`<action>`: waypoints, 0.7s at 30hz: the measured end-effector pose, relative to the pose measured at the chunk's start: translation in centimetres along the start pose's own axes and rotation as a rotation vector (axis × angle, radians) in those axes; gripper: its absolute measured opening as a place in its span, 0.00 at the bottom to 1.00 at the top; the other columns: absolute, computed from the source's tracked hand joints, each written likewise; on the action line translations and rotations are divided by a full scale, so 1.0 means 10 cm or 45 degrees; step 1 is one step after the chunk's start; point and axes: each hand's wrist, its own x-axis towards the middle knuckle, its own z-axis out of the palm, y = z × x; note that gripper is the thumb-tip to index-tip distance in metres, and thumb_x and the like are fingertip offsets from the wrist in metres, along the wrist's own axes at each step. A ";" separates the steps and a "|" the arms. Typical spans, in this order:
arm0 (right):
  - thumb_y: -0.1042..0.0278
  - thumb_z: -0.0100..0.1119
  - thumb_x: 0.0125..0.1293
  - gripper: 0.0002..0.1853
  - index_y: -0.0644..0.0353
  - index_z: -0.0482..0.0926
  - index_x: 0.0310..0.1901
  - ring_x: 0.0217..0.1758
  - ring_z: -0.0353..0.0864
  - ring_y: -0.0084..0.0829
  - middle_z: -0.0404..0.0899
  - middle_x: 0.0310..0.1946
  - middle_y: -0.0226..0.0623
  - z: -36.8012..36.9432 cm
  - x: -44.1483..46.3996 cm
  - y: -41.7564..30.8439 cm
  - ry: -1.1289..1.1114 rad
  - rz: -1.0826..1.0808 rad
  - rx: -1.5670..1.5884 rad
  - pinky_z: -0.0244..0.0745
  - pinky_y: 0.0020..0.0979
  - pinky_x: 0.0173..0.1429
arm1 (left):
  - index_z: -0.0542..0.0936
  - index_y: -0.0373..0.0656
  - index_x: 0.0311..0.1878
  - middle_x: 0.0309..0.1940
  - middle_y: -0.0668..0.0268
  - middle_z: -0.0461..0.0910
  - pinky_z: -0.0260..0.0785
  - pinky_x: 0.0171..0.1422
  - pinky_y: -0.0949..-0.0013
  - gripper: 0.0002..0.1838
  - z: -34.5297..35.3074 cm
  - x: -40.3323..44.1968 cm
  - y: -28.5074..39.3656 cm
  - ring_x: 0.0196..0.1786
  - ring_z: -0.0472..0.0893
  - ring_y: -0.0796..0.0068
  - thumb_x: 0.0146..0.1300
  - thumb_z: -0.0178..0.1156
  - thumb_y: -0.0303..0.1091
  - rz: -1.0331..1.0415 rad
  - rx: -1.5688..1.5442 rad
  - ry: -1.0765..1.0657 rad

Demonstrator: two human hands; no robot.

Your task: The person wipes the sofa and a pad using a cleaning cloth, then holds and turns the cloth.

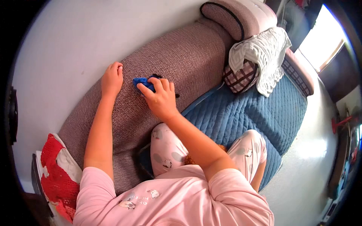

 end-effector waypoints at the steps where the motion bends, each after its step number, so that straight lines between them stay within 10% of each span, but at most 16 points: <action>1: 0.67 0.66 0.59 0.21 0.36 0.85 0.55 0.51 0.76 0.40 0.78 0.51 0.32 0.03 0.02 0.16 0.043 -0.074 -0.032 0.70 0.43 0.53 | 0.80 0.44 0.51 0.48 0.60 0.85 0.77 0.53 0.52 0.10 -0.01 -0.01 0.00 0.50 0.84 0.52 0.79 0.53 0.37 0.001 -0.021 0.011; 14: 0.66 0.71 0.65 0.17 0.34 0.89 0.55 0.51 0.82 0.47 0.83 0.52 0.39 -0.26 0.66 2.62 0.219 0.618 -0.580 0.81 0.46 0.54 | 0.79 0.44 0.51 0.49 0.59 0.85 0.78 0.54 0.52 0.10 -0.09 0.02 0.14 0.51 0.85 0.53 0.79 0.51 0.36 -0.086 0.061 -0.061; 18: 0.67 0.70 0.66 0.16 0.39 0.90 0.55 0.52 0.81 0.52 0.83 0.51 0.46 -0.13 0.77 2.34 0.272 0.889 -0.504 0.81 0.48 0.55 | 0.79 0.44 0.51 0.48 0.59 0.85 0.78 0.54 0.51 0.09 -0.04 0.02 0.06 0.51 0.85 0.52 0.78 0.51 0.35 -0.020 0.051 -0.026; 21: 0.76 0.67 0.60 0.15 0.45 0.90 0.47 0.48 0.80 0.51 0.82 0.48 0.46 -0.04 0.55 1.55 0.297 0.511 -0.278 0.79 0.47 0.54 | 0.79 0.43 0.51 0.49 0.58 0.85 0.78 0.54 0.51 0.09 -0.07 0.04 0.11 0.51 0.84 0.52 0.78 0.51 0.34 -0.067 0.032 -0.076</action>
